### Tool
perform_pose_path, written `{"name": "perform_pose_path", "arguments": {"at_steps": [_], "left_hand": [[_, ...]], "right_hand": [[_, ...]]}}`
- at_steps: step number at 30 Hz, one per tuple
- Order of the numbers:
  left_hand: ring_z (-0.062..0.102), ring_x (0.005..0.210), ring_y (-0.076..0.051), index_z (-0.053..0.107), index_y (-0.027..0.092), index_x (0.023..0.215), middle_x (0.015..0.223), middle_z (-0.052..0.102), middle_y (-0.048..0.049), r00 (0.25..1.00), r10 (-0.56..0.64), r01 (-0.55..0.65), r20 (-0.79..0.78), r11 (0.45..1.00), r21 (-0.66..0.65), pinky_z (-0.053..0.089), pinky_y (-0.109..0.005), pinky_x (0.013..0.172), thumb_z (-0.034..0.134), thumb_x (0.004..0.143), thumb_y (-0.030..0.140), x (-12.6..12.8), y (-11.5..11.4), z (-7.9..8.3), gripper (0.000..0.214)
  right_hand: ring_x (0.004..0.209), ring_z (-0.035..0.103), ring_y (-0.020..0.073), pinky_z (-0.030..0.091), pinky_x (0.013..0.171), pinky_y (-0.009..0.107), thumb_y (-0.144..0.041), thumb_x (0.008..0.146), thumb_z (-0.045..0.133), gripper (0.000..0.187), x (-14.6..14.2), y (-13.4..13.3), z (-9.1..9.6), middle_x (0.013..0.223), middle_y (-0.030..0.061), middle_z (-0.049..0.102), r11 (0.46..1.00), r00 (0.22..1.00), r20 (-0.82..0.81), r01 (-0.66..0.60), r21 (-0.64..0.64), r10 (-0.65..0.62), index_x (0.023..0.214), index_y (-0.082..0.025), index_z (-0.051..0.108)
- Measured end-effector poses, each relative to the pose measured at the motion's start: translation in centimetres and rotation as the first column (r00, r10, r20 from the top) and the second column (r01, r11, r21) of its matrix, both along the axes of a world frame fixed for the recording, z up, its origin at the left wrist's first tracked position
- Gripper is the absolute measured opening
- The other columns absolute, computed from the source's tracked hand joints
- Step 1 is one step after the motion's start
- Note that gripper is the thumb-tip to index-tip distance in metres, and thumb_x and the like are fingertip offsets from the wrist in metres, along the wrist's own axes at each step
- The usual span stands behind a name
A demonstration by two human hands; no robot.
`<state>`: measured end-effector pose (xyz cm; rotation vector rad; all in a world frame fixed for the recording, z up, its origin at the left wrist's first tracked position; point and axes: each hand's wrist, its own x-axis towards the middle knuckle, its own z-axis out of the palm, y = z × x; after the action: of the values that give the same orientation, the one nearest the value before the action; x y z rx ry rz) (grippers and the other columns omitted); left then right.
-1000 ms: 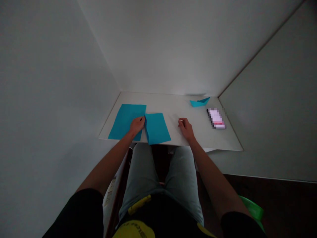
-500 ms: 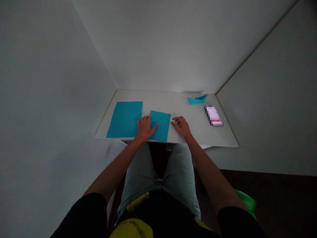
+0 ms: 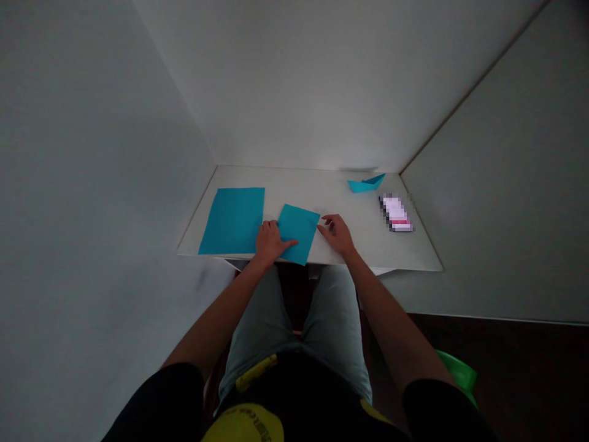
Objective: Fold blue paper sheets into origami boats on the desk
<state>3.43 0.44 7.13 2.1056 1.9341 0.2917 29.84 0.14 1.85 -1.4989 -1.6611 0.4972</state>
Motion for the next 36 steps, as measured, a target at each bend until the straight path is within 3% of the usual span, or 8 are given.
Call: {"name": "perform_pose_path", "arguments": {"at_steps": [6,10,12,15,20,27,32,36], "left_hand": [[0.069,0.123,-0.034,0.046,0.016,0.153,0.123,0.075,-0.0157,0.991,-0.036,0.04,0.128,0.999,-0.034,0.048,-0.041,0.104,0.092,0.083,0.041,-0.2,0.5,0.2,0.087],[0.073,0.107,-0.027,0.062,0.023,0.14,0.112,0.077,-0.0091,0.972,-0.111,0.111,0.207,0.994,0.011,0.051,-0.037,0.092,0.073,0.099,0.028,0.0,1.5,2.2,0.043],[0.071,0.107,-0.026,0.07,0.024,0.129,0.118,0.074,-0.0102,0.964,-0.172,0.157,0.203,0.984,0.087,0.051,-0.036,0.093,0.068,0.103,0.031,0.0,2.4,3.5,0.028],[0.066,0.12,-0.031,0.068,0.02,0.133,0.13,0.069,-0.016,0.978,-0.166,0.15,0.125,0.98,0.132,0.051,-0.039,0.1,0.077,0.095,0.046,-0.2,3.4,4.4,0.047],[0.057,0.134,-0.039,0.059,0.012,0.14,0.143,0.059,-0.0256,0.999,0.03,-0.028,-0.032,0.998,0.062,0.048,-0.044,0.108,0.082,0.087,0.061,-1.6,2.9,2.6,0.076],[0.06,0.127,-0.041,0.073,0.02,0.111,0.125,0.071,-0.0193,0.991,-0.052,0.065,-0.126,0.993,0.103,0.039,-0.058,0.112,0.066,0.096,0.039,-2.6,1.6,0.7,0.025],[0.069,0.113,-0.034,0.07,0.02,0.118,0.123,0.075,-0.0178,0.997,-0.074,0.071,0.018,0.989,0.129,0.046,-0.049,0.103,0.052,0.104,0.028,-1.8,3.2,2.9,0.024],[0.069,0.122,-0.032,0.067,0.019,0.125,0.132,0.074,-0.0173,0.959,-0.281,0.256,0.045,0.922,0.29,0.048,-0.046,0.107,0.047,0.11,0.029,-0.8,3.8,5.7,0.027]], "right_hand": [[0.078,0.059,0.0209,0.052,0.075,0.037,-0.06,0.094,0.068,0.044,-0.2,0.1,0.0,0.1,0.0054,0.066,1.0,0.996,-0.08,0.025,-0.018,-0.026,0.119,-0.024,0.066],[0.08,0.06,0.0207,0.052,0.073,0.035,-0.064,0.095,0.063,0.05,0.2,0.2,0.0,0.098,0.0045,0.066,0.991,0.958,-0.252,0.133,-0.027,-0.136,0.125,-0.024,0.061],[0.082,0.06,0.0211,0.052,0.073,0.035,-0.066,0.097,0.057,0.052,0.5,0.2,0.0,0.097,0.0044,0.064,0.98,0.93,-0.314,0.197,-0.012,-0.191,0.127,-0.024,0.058],[0.081,0.059,0.0208,0.051,0.073,0.035,-0.068,0.098,0.052,0.053,0.8,0.2,0.0,0.096,0.0039,0.062,0.972,0.912,-0.344,0.234,-0.012,-0.223,0.128,-0.024,0.056],[0.082,0.059,0.0212,0.052,0.072,0.034,-0.069,0.097,0.056,0.054,0.7,0.2,0.1,0.096,0.0044,0.064,0.977,0.926,-0.313,0.206,-0.046,-0.21,0.128,-0.024,0.058],[0.082,0.059,0.0206,0.051,0.069,0.033,-0.071,0.096,0.055,0.056,0.4,0.3,0.1,0.097,0.0048,0.064,0.984,0.943,-0.284,0.171,-0.04,-0.175,0.127,-0.024,0.059],[0.082,0.06,0.0207,0.052,0.071,0.033,-0.067,0.097,0.057,0.053,0.6,0.2,0.2,0.096,0.0047,0.064,0.984,0.931,-0.317,0.177,-0.033,-0.179,0.127,-0.023,0.059],[0.085,0.061,0.0213,0.054,0.075,0.034,-0.063,0.1,0.054,0.05,0.9,0.1,-0.2,0.098,0.0046,0.063,0.976,0.91,-0.358,0.218,-0.014,-0.209,0.132,-0.024,0.057]]}}
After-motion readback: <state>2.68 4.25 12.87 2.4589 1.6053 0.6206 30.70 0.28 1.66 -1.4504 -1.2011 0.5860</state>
